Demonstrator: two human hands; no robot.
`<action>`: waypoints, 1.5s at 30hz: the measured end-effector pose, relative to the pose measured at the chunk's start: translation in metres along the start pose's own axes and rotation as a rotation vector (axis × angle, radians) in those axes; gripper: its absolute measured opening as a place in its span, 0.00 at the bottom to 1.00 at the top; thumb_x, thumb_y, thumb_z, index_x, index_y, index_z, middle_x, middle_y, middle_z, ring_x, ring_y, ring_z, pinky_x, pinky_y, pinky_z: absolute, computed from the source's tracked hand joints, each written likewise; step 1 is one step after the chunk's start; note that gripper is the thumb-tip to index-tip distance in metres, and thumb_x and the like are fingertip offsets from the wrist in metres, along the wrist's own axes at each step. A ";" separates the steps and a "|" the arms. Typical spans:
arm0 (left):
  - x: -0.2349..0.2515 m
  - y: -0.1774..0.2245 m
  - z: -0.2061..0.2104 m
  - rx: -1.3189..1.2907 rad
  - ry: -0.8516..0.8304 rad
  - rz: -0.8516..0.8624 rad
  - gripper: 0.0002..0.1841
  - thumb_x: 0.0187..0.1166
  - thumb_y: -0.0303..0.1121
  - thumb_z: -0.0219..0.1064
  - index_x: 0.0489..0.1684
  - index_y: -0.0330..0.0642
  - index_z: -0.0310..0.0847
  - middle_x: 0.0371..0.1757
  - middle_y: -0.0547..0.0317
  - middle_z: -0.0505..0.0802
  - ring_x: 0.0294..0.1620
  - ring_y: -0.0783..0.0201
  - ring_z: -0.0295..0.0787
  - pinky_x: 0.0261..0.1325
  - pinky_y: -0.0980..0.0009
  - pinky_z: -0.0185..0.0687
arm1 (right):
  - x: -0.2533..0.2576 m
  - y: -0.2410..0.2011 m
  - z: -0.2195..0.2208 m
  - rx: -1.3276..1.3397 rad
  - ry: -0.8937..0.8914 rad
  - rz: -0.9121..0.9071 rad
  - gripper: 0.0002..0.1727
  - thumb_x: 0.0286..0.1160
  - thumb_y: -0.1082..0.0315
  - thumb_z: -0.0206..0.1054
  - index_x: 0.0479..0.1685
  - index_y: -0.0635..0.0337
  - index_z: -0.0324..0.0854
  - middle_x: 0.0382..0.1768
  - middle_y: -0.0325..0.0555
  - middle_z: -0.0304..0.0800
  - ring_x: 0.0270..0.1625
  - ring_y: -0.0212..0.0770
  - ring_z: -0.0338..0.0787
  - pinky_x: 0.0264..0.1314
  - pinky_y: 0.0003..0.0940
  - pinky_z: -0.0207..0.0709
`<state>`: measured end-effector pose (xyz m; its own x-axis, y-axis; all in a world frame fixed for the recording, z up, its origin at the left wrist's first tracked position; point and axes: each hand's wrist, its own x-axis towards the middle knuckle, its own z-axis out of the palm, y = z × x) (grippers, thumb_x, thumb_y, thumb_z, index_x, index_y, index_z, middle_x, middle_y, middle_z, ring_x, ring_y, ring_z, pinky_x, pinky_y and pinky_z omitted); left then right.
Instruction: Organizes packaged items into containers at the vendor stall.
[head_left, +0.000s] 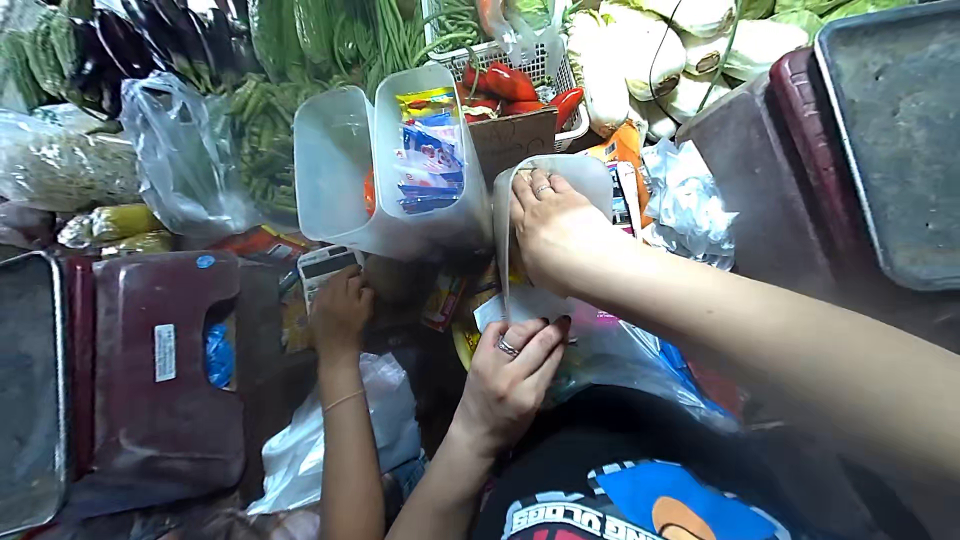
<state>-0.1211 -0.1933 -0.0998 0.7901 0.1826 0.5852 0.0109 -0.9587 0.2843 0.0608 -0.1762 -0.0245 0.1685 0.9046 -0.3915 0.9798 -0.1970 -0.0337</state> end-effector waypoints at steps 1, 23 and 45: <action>-0.001 -0.001 0.000 0.002 0.012 -0.008 0.11 0.79 0.22 0.63 0.37 0.42 0.93 0.52 0.58 0.97 0.52 0.62 0.90 0.58 0.66 0.77 | 0.003 -0.001 0.003 -0.012 -0.018 0.015 0.35 0.84 0.67 0.56 0.87 0.79 0.56 0.88 0.78 0.53 0.90 0.70 0.57 0.89 0.62 0.51; -0.021 0.007 0.018 -0.032 0.092 0.020 0.09 0.79 0.24 0.64 0.37 0.43 0.92 0.51 0.57 0.97 0.51 0.62 0.88 0.56 0.67 0.76 | 0.043 0.008 0.082 0.033 0.629 0.011 0.18 0.58 0.56 0.71 0.35 0.64 0.86 0.32 0.59 0.88 0.37 0.60 0.89 0.29 0.58 0.76; -0.023 0.009 0.025 -0.013 0.238 -0.039 0.08 0.79 0.25 0.65 0.30 0.42 0.88 0.41 0.61 0.93 0.50 0.66 0.84 0.61 0.71 0.72 | -0.044 -0.028 0.001 -0.081 -0.189 -0.089 0.20 0.83 0.75 0.53 0.69 0.69 0.79 0.72 0.61 0.77 0.80 0.56 0.71 0.81 0.53 0.59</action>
<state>-0.1233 -0.2118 -0.1296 0.6224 0.2674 0.7357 0.0296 -0.9472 0.3192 0.0254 -0.2110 -0.0077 0.0653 0.8285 -0.5562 0.9967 -0.0817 -0.0046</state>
